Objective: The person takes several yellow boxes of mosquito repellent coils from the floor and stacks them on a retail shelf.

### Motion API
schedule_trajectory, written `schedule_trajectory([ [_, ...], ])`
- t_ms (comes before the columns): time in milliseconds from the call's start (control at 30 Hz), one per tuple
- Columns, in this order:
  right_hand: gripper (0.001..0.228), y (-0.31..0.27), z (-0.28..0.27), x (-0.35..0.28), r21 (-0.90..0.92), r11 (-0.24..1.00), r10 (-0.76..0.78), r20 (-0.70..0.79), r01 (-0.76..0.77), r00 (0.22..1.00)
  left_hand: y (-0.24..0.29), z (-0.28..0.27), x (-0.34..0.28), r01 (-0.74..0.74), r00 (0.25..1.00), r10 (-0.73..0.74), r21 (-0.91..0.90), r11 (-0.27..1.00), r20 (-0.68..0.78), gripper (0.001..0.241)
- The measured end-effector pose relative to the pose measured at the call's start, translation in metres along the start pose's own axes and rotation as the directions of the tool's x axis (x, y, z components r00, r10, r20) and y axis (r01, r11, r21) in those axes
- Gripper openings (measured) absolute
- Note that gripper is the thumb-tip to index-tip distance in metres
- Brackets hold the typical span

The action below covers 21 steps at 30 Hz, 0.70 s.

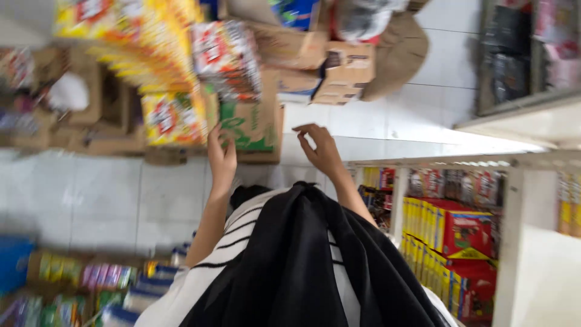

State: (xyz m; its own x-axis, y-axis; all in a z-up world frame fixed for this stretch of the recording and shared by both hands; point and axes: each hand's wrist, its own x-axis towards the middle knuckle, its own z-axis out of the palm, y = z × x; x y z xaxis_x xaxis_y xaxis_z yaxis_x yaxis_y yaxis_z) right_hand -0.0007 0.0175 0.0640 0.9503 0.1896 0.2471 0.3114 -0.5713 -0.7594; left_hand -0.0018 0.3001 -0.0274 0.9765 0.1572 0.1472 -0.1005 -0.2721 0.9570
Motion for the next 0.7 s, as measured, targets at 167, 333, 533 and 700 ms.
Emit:
schedule_trajectory([
  [167,0.03,-0.044,0.079,0.066,0.091,0.99,-0.126,0.233,0.108,0.964,-0.015,-0.09,0.011,0.027,0.989,-0.021,0.036,0.999,-0.146,0.055],
  [333,0.037,-0.04,0.187,0.119,0.004,0.979,-0.194,0.303,0.202,0.933,-0.117,-0.147,0.013,0.06,0.965,0.027,0.316,0.947,-0.262,0.062],
  [533,0.059,0.011,0.296,0.169,-0.184,0.964,-0.129,0.315,0.194,0.94,-0.21,-0.167,0.014,0.516,0.856,-0.487,-0.223,0.827,0.175,0.067],
  [700,0.069,-0.007,0.315,0.136,-0.245,0.956,-0.136,0.128,0.164,0.982,-0.223,-0.167,0.023,0.753,0.652,-0.617,-0.281,0.595,0.441,0.075],
])
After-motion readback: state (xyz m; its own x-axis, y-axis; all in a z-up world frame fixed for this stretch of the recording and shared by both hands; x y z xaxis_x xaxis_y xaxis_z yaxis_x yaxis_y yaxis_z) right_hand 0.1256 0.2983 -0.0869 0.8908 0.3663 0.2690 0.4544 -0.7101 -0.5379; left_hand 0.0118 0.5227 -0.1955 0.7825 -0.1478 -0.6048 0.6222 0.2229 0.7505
